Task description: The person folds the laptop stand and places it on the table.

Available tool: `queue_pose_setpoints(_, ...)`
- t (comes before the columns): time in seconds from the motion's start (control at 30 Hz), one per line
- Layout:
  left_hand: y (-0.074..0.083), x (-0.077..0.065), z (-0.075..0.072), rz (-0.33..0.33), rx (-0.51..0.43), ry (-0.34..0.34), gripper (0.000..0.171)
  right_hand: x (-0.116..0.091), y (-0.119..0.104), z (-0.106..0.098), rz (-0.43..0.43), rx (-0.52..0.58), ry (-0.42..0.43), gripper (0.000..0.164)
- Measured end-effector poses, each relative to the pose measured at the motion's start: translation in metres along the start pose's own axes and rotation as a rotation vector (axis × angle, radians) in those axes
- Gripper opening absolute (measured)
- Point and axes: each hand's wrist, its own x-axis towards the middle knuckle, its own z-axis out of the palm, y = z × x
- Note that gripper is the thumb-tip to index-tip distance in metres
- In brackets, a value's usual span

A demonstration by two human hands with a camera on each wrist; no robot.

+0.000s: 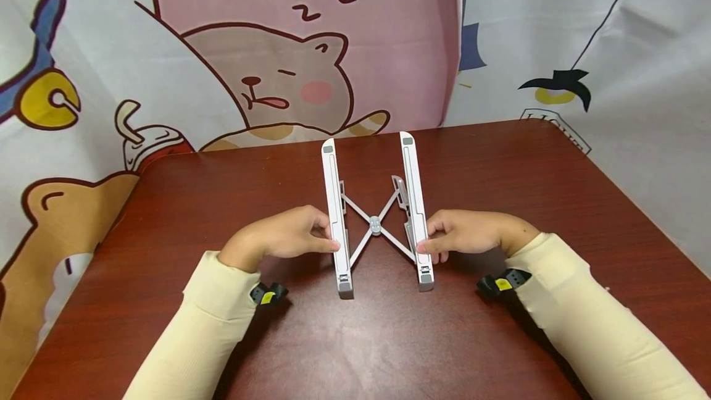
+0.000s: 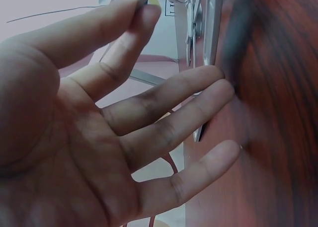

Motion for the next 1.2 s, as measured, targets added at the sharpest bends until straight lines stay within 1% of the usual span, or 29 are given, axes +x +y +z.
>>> queue_pose_setpoints(0.23, -0.0001, 0.0014, 0.0006, -0.011, -0.004, 0.0, 0.013, 0.0011, 0.0008, 0.0009, -0.001, -0.006, 0.004, 0.024)
queue_pose_setpoints(0.47, -0.0013, 0.0016, 0.0013, 0.014, -0.005, 0.003, 0.014, 0.0016, 0.0002, 0.0016, 0.005, -0.014, 0.011, 0.024)
queue_pose_setpoints(0.7, -0.002, 0.0028, 0.002, 0.013, 0.002, 0.007, 0.013, 0.0023, -0.0008, 0.0023, 0.018, -0.016, 0.016, 0.024)
queue_pose_setpoints(0.93, -0.0015, 0.0031, 0.0025, 0.024, 0.0, 0.008, 0.014, 0.0027, 0.0004, 0.0029, 0.004, -0.022, 0.015, 0.025)
queue_pose_setpoints(1.2, -0.0003, 0.0038, 0.0039, 0.021, 0.003, 0.014, 0.013, 0.0027, -0.0013, 0.0036, 0.022, -0.008, 0.018, 0.026)
